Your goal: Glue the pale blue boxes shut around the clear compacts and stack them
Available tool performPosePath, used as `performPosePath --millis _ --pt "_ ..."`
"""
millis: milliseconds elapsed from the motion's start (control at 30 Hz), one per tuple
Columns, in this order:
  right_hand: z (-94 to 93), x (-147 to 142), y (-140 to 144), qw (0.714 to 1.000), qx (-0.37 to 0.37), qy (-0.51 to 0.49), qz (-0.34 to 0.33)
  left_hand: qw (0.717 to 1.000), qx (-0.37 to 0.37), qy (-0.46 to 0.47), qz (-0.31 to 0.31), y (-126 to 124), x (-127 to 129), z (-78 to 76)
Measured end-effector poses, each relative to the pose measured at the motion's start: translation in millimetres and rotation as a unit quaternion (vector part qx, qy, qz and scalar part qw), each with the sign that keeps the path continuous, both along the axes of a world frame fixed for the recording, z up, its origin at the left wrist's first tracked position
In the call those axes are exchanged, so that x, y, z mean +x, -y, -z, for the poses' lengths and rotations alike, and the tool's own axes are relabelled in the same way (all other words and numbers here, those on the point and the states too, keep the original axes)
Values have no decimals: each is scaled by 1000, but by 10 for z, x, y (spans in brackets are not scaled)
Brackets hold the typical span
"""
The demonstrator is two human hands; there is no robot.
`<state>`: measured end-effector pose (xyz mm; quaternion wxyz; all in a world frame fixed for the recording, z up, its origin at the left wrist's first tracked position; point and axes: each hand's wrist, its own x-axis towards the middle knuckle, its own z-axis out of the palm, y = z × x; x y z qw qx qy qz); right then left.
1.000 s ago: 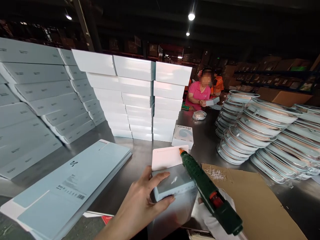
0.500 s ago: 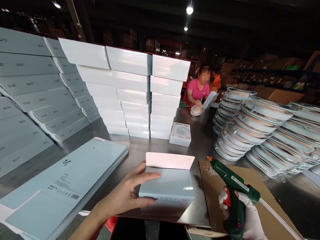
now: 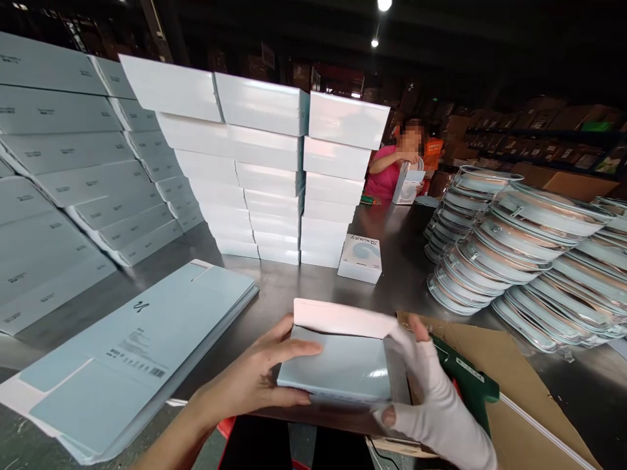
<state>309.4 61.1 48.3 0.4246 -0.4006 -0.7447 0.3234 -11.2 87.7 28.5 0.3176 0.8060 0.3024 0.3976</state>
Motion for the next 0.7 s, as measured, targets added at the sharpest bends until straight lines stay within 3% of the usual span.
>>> performPosePath --millis 133,200,400,533,600,700 --pt "71 -144 1 996 78 26 -38 977 104 185 -31 -5 177 235" --pt "66 -159 7 989 128 51 -57 966 132 221 -21 -1 211 291" --pt "-25 -337 -41 949 266 146 -81 979 204 -9 -12 62 76 96" --pt "27 -315 -59 938 292 162 -92 986 165 30 0 67 80 57" --pt "151 -257 -24 948 277 153 -34 986 127 105 -13 63 90 131" --pt "426 -196 100 988 131 9 85 965 13 228 -125 76 115 320"
